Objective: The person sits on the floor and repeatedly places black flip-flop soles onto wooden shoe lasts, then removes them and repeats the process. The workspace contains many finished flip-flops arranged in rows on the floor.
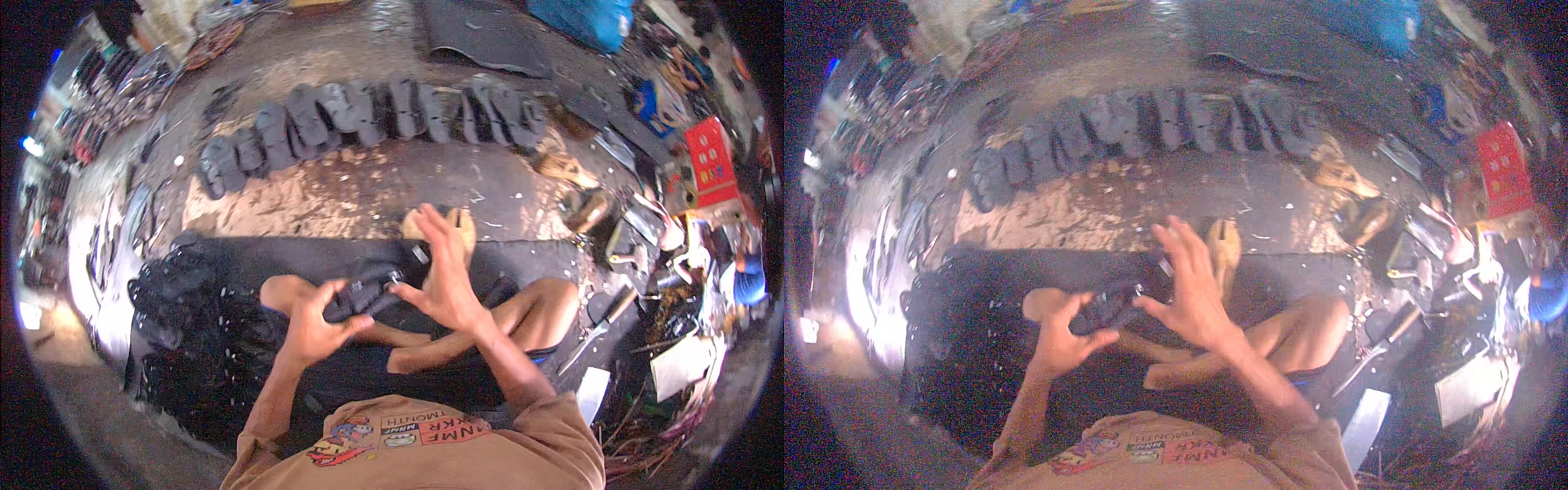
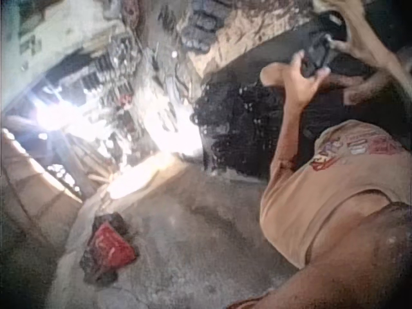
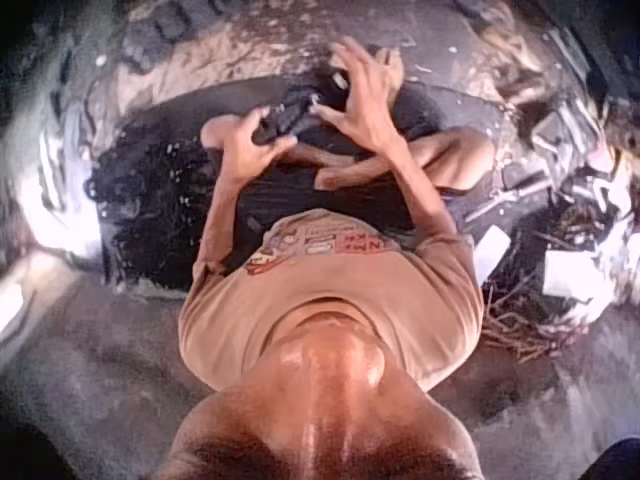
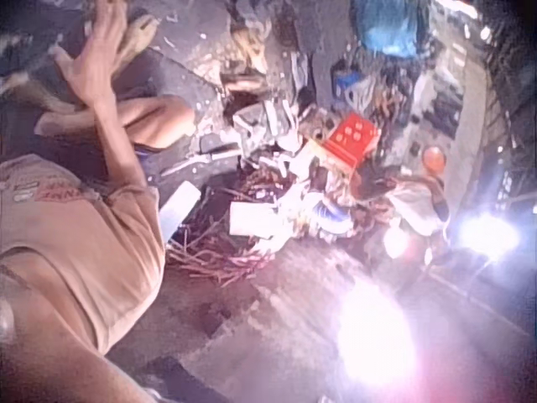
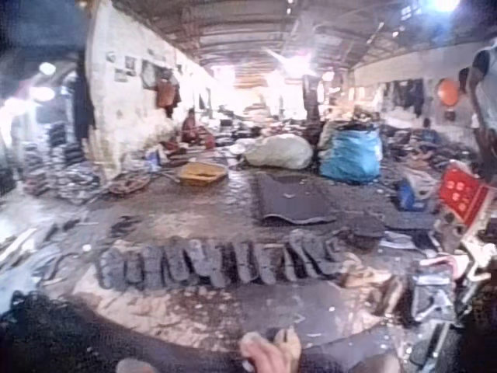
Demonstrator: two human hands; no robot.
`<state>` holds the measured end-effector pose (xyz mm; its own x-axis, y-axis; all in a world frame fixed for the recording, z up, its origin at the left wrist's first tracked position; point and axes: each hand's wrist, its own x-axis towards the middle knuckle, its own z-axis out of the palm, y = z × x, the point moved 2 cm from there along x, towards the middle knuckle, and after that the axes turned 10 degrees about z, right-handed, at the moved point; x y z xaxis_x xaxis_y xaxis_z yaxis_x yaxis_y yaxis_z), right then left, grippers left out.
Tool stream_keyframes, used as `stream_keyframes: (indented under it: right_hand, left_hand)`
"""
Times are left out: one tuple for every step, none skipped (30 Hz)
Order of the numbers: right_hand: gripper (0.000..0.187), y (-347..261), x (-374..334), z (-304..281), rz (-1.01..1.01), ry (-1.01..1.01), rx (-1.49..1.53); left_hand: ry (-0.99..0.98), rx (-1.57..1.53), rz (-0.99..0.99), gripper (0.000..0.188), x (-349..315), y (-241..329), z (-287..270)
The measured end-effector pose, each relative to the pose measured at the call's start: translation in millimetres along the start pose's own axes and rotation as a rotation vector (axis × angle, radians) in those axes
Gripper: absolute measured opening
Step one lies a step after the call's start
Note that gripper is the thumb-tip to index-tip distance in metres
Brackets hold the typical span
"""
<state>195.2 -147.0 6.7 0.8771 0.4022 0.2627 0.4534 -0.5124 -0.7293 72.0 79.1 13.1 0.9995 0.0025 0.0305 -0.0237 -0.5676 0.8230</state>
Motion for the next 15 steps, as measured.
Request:
stream_keyframes:
  right_hand:
    - [0.105,21.5,14.4,-3.1,0.166,-0.226,0.232]
    - [0.104,53.6,25.0,2.3,0.331,-0.453,0.474]
    - [0.098,96.8,35.1,13.9,0.206,-0.542,0.344]
    - [0.094,101.1,41.9,14.4,0.246,-0.594,0.354]
    - [0.09,103.6,49.0,19.1,0.288,-0.655,0.362]
    - [0.087,106.6,57.9,24.4,0.327,-0.723,0.367]
    - [0.084,103.7,68.3,32.0,0.123,-0.754,0.473]
    - [0.081,104.6,81.5,34.9,0.012,-0.842,0.429]
    - [0.079,108.2,97.0,28.4,-0.027,-0.878,0.284]
    - [0.077,132.9,120.1,19.0,0.039,-0.774,0.072]
    - [0.074,173.3,144.3,6.8,0.111,-0.557,-0.115]
    - [0.072,226.7,168.7,-14.8,0.126,-0.253,-0.308]
    - [0.07,284.9,190.1,-42.4,0.106,0.015,-0.523]
    - [0.067,341.4,203.9,-65.4,0.151,0.178,-0.697]
    - [0.065,387.4,210.0,-80.7,0.253,0.221,-0.779]
  left_hand:
    - [-0.049,-0.006,-0.018,0.075,1.3,7.0,13.7]
    - [-0.058,-0.033,-0.013,0.071,5.3,10.1,23.9]
    - [-0.06,-0.064,-0.03,0.065,8.3,4.7,33.3]
    - [-0.042,-0.08,-0.063,0.058,8.7,-6.5,36.3]
    - [-0.045,-0.256,-0.144,0.053,3.2,-18.3,34.9]
    - [-0.04,-0.435,-0.227,0.049,-4.0,-30.5,32.1]
    - [-0.005,-0.613,-0.326,0.044,-17.7,-42.9,29.5]
    - [0.108,-0.665,-0.388,0.042,-24.9,-56.0,29.8]
    - [0.258,-0.7,-0.474,0.04,-41.7,-70.9,25.7]
    - [0.419,-0.711,-0.57,0.039,-65.1,-81.6,15.4]
    - [0.626,-0.798,-0.57,0.045,-78.7,-89.6,-2.7]
    - [0.913,-0.821,-0.657,0.051,-83.4,-88.3,-23.0]
    - [1.072,-0.925,-0.53,0.049,-100.2,-107.8,-50.5]
    - [1.348,-0.936,-0.439,0.041,-115.1,-114.2,-70.1]
    - [1.39,-0.888,-0.358,0.037,-141.9,-122.2,-89.1]
